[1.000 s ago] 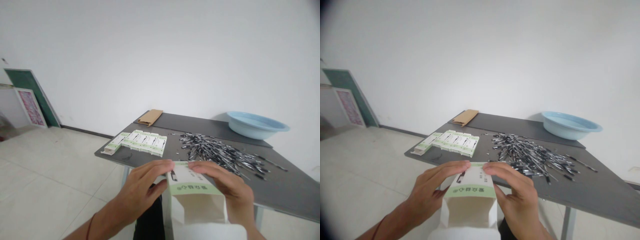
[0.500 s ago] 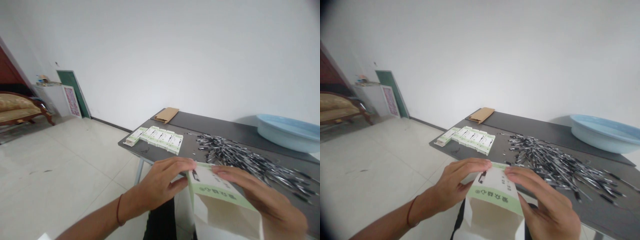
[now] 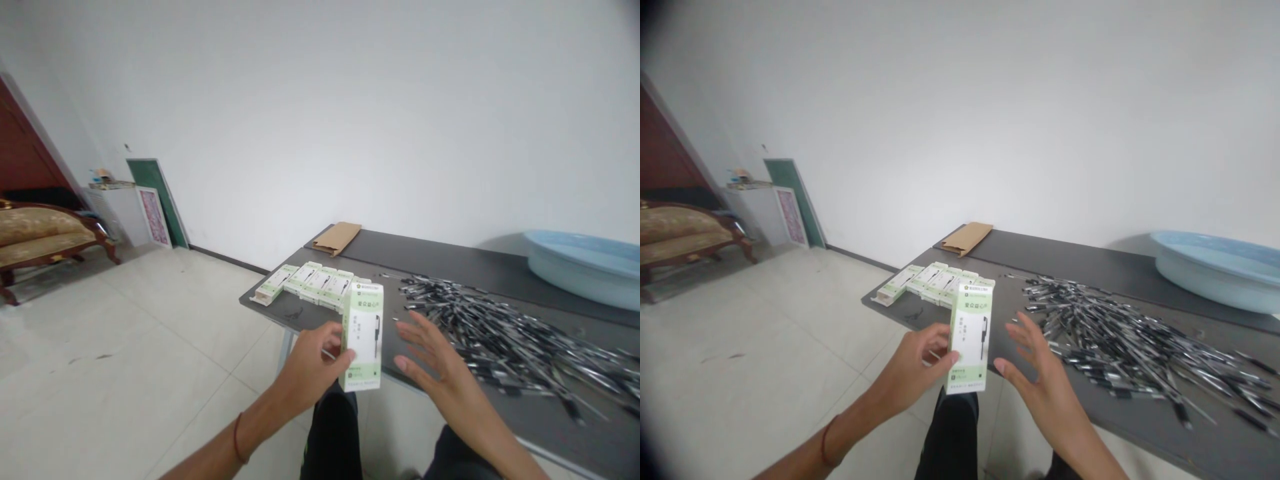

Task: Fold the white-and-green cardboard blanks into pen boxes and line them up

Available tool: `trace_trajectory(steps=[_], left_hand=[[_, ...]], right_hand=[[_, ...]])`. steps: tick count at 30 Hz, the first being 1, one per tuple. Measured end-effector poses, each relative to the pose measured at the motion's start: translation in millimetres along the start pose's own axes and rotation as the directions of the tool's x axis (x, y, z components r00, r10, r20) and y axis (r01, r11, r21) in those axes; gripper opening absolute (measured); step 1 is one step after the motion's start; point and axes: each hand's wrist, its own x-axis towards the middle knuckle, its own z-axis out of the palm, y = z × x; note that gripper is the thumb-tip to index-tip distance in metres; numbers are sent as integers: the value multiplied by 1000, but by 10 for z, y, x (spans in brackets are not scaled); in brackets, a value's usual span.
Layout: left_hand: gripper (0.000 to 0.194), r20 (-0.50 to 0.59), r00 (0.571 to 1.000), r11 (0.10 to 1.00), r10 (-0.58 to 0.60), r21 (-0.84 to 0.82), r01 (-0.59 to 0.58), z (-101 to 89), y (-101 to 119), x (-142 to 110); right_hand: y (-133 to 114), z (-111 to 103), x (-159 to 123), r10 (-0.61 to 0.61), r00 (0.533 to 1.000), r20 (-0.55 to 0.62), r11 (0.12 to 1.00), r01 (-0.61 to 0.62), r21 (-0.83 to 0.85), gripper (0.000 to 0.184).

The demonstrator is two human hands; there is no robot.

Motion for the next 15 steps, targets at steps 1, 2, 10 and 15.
trace_trajectory(steps=[1,2,10,15], left_hand=[[27,19,1000,999,-3,-44,4,12,-35,5],[28,36,999,997,-6,-82,9,24,-67,10],[38,83,995,997,-57,-42,61,82,-276,54],[39,-126,979,932,159,347,-107,25,-406,3]], right_hand=[[35,11,28,15,1000,3,1000,-15,17,79],[60,23,58,24,1000,7,999,-25,29,79],[104,139,318,9,1000,8,1000,-9,-6,75],[282,-31,250,-55,997,-48,983,46,-176,55]])
